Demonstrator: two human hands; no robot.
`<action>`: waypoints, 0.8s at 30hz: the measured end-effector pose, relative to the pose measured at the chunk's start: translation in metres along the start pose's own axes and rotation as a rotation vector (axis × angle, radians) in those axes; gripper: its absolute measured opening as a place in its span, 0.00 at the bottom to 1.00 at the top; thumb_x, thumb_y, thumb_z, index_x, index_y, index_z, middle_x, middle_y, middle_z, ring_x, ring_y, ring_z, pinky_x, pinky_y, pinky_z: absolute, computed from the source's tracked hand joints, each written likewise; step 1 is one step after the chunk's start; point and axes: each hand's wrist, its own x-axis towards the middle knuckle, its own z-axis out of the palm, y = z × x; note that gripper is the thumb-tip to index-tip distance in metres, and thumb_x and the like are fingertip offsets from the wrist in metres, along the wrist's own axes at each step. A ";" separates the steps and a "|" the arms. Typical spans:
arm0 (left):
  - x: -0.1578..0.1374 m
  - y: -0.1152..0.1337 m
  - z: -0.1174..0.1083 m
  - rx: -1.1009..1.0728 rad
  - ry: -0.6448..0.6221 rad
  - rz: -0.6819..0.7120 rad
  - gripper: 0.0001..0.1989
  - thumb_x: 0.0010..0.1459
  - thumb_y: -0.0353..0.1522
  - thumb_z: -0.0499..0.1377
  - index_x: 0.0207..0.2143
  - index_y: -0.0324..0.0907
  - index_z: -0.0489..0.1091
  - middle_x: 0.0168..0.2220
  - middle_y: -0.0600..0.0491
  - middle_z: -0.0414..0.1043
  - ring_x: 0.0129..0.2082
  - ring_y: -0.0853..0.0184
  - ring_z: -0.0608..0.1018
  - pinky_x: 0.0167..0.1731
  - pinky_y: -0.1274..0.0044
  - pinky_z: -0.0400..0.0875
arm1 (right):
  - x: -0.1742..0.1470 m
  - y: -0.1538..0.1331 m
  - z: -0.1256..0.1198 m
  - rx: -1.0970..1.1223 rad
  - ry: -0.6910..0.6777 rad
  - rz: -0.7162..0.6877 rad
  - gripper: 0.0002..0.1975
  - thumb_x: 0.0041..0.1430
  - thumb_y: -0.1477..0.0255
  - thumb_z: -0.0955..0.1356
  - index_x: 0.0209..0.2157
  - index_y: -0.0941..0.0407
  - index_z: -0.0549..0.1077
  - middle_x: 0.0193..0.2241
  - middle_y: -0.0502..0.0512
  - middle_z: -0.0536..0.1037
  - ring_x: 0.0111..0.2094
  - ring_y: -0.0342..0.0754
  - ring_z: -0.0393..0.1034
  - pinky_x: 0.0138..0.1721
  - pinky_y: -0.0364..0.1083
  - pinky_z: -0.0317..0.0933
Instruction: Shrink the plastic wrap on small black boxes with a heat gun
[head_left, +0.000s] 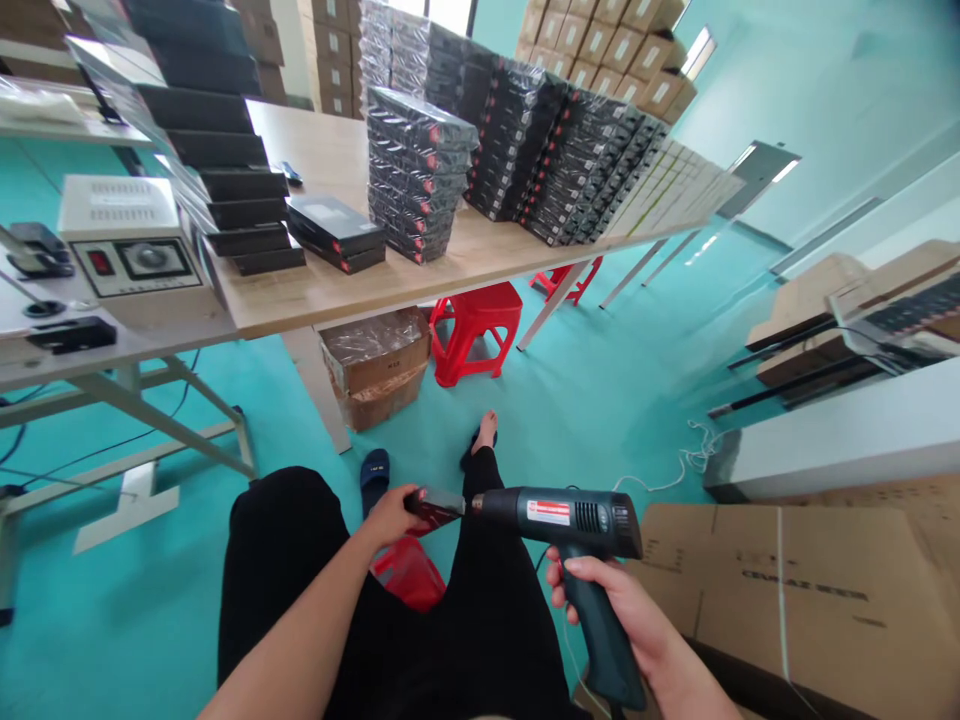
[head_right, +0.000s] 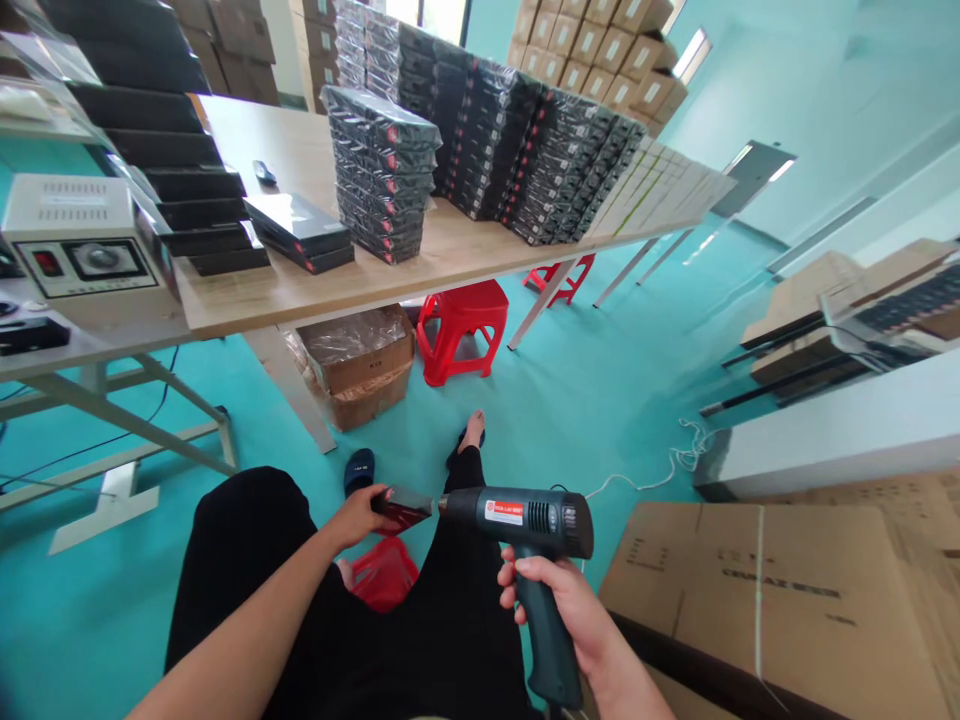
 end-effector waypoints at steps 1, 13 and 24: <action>0.001 -0.001 0.000 -0.034 -0.007 0.001 0.23 0.31 0.32 0.71 0.34 0.38 0.72 0.27 0.54 0.74 0.29 0.61 0.77 0.32 0.72 0.71 | 0.000 0.000 -0.002 0.001 -0.003 0.000 0.13 0.52 0.70 0.69 0.39 0.62 0.75 0.30 0.57 0.78 0.28 0.46 0.73 0.24 0.41 0.65; -0.003 0.002 -0.001 0.244 0.030 0.058 0.18 0.37 0.33 0.69 0.35 0.41 0.74 0.31 0.52 0.76 0.34 0.58 0.76 0.36 0.72 0.66 | 0.012 0.004 0.007 0.002 -0.023 0.002 0.12 0.53 0.70 0.68 0.39 0.62 0.74 0.29 0.57 0.78 0.26 0.45 0.73 0.23 0.40 0.64; 0.000 0.003 -0.002 0.086 0.033 -0.046 0.19 0.35 0.28 0.68 0.35 0.42 0.74 0.31 0.53 0.77 0.35 0.58 0.77 0.36 0.73 0.68 | 0.022 0.010 0.018 0.072 -0.140 -0.009 0.13 0.54 0.72 0.67 0.41 0.63 0.74 0.31 0.58 0.78 0.28 0.46 0.74 0.24 0.40 0.65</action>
